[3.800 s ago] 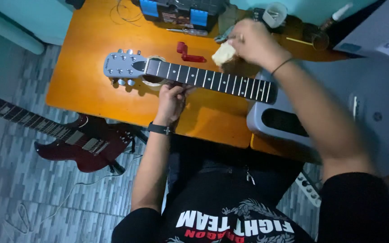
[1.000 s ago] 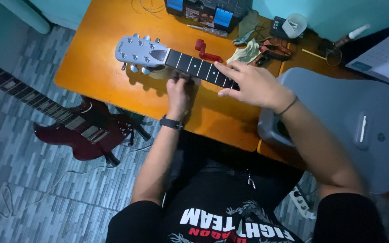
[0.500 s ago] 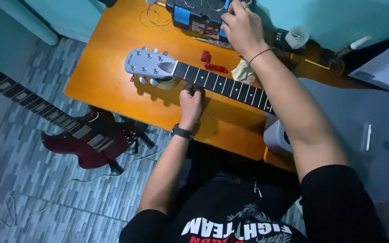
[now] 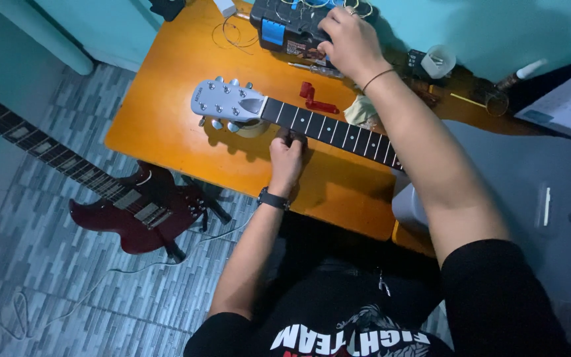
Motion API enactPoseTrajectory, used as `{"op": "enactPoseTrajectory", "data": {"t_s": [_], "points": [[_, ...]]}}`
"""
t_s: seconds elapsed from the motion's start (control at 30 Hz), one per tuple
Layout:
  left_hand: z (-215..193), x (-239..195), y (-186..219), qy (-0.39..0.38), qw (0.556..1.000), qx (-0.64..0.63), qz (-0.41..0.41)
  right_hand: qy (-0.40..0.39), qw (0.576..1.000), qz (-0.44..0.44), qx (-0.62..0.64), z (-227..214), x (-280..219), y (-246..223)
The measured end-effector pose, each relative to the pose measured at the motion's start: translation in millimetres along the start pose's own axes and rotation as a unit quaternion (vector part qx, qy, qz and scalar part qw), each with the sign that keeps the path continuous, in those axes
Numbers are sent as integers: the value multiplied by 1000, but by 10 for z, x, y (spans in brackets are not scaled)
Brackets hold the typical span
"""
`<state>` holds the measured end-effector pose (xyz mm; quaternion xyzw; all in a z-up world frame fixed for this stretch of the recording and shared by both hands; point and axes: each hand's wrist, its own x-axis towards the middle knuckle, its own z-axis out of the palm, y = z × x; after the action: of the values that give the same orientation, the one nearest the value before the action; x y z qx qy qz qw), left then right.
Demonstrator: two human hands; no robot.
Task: The person replaces the strings on a grey electric guitar. They thread new strings through the bridge, pull them taut, and wind them onto the tuning pegs at the headstock. A red string winder is used to tighten the strings.
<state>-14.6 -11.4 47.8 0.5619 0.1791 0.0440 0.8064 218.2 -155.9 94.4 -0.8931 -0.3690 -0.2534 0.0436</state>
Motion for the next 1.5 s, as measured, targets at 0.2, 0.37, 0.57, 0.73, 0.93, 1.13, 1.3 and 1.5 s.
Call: {"op": "enactPoseTrajectory", "data": {"t_s": [0.2, 0.37, 0.57, 0.73, 0.93, 1.13, 1.3, 1.5], "points": [[15, -24, 82, -3, 1000, 2, -9, 42, 999, -11, -4, 16, -66, -15], [-5, -15, 55, -12, 1000, 9, -20, 31, 999, -8, -6, -153, -72, -118], [-27, 41, -27, -4, 997, 80, 11, 61, 996, -5, -72, -155, -134, -158], [-21, -2, 39, -18, 999, 37, -16, 102, 992, -33, -69, -141, -150, -134], [-20, 21, 43, 3, 997, 79, 8, 96, 989, -74, -82, -288, -197, -158], [-2, -15, 52, -25, 999, 5, -21, 18, 990, -42, 132, -1153, -830, -471], [-108, 290, -570, -29, 992, 65, 100, 16, 937, 107, 332, -1845, -1549, -748], [-83, -84, -385, -74, 980, 11, 183, 71, 852, 241, 459, -2365, -2058, -1292]]}}
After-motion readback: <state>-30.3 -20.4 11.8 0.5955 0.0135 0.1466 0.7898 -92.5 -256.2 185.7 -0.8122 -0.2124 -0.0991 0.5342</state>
